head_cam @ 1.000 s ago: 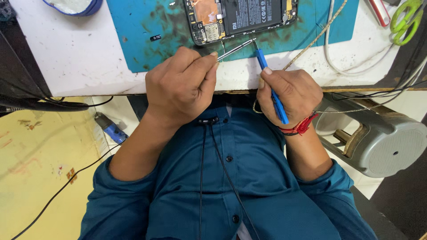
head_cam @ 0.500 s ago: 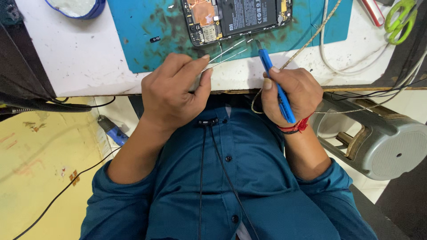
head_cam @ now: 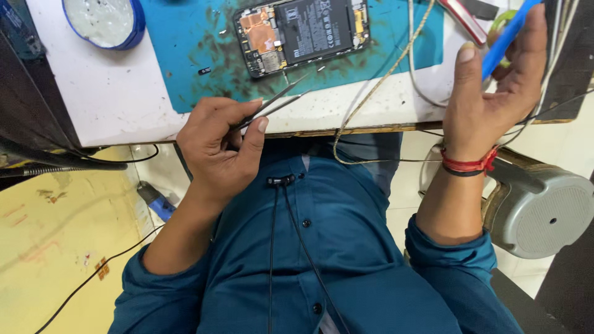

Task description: The person uses tweezers and a blue plastic tool to manipulate small components and wires on a disassembled smartphone motherboard. They repeatedly pick up and place tiny parts, adjust connections, and handle a thin wire across the work surface.

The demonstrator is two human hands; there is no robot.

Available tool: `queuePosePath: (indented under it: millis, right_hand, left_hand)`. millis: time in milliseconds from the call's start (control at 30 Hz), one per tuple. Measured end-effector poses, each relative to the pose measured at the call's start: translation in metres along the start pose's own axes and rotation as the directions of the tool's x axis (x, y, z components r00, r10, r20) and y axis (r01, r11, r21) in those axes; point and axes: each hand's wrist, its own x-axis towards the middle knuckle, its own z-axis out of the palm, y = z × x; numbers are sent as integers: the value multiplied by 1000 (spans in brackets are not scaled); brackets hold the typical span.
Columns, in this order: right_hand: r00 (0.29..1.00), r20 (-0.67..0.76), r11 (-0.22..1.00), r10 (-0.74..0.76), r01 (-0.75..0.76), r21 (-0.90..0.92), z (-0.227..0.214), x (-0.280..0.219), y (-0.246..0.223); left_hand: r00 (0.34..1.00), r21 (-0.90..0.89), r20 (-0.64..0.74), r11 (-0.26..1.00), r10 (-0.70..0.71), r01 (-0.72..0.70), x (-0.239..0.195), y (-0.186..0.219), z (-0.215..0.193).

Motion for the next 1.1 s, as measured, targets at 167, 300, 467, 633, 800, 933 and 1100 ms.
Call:
queuePosePath:
  millis: [167,300,467,633,800,933,1100]
  right_hand:
    - [985,-73,972,-157,140,-191,0,-15,-23]
    - [909,326,922,259,-333,196,19,-64,-71]
    - [831,511,673,220,-508,537,41,-78,-89]
    - [870,443,647,219,-469,602,35,-81,-84]
    - [923,132,557,361,-327,763,29,-70,-57]
    - [951,-9,877,310,-283,388,9,-28,-25]
    - [966,180,919,-184,234,-317,1,9,-19]
  left_hand:
    - [995,-113,68,991,-67,74,-2,13,18]
    - [985,-116,168,992,-27,47,-7,26,38]
    - [953,-155,294,988,69,-24,-10,32,52]
    - [930,-131,351,989,107,-65,-11,31,57]
    - [895,-35,445,999,10,7,-14,27,56]
    - [915,-105,404,993,-1,47,-15,25,50]
    - [969,-70,244,998,19,-2,-5,20,38]
